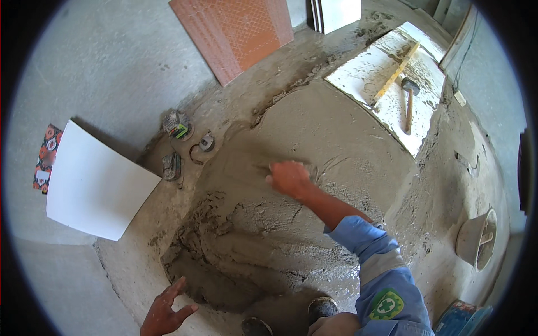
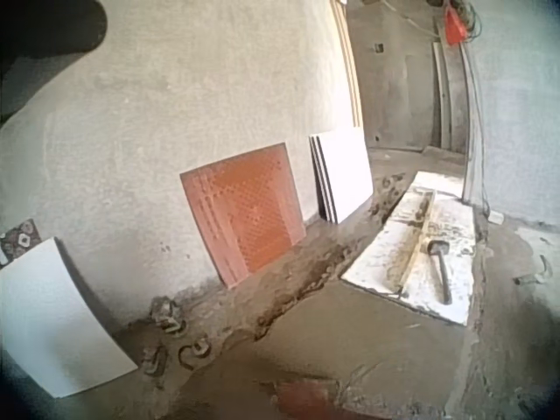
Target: The person spreads and levels wet cement on the floor using a rectangular wooden float, then smooths the surface with a handheld wooden tool.
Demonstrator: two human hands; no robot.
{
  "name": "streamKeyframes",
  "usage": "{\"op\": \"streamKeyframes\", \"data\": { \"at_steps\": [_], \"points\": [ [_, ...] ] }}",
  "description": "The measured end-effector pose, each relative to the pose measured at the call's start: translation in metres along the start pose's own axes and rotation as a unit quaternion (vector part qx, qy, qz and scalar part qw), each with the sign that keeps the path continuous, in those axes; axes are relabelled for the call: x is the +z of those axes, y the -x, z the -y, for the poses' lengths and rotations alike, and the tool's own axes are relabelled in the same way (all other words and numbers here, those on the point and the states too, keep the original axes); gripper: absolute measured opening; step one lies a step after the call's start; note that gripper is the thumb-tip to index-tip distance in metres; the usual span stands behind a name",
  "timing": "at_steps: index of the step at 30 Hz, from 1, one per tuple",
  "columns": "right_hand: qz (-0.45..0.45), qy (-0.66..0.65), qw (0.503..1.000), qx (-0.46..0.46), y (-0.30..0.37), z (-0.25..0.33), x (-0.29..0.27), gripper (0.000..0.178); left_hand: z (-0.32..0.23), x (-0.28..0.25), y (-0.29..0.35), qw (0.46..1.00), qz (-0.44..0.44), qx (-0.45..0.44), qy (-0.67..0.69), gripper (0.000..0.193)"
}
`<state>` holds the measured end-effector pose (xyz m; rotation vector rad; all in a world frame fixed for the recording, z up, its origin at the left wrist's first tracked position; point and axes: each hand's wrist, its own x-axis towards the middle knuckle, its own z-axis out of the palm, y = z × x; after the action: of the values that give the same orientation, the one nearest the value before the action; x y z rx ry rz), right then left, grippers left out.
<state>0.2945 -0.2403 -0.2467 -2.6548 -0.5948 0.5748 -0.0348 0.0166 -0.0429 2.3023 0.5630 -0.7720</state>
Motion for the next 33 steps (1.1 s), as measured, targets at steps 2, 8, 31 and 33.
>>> {"op": "streamKeyframes", "data": {
  "at_steps": [2,8,31,33],
  "points": [
    [-0.046,0.012,0.998,0.035,-0.021,-0.033,-0.006,0.032,0.008,0.002,0.0,1.0,0.01,-0.001,0.0,0.083],
    [-0.189,0.035,0.965,0.176,-0.07,-0.129,-0.065,0.034,0.081,0.014,-0.001,0.994,0.024,0.097,-0.051,0.065],
    [-0.253,-0.069,0.876,0.404,0.209,-0.26,-0.027,0.048,0.014,0.018,-0.019,0.997,0.067,0.021,0.024,0.086],
    [-0.241,-0.077,0.871,0.422,0.237,-0.258,-0.026,0.049,0.019,0.016,-0.019,0.997,0.062,0.036,0.012,0.086]
  ]
}}
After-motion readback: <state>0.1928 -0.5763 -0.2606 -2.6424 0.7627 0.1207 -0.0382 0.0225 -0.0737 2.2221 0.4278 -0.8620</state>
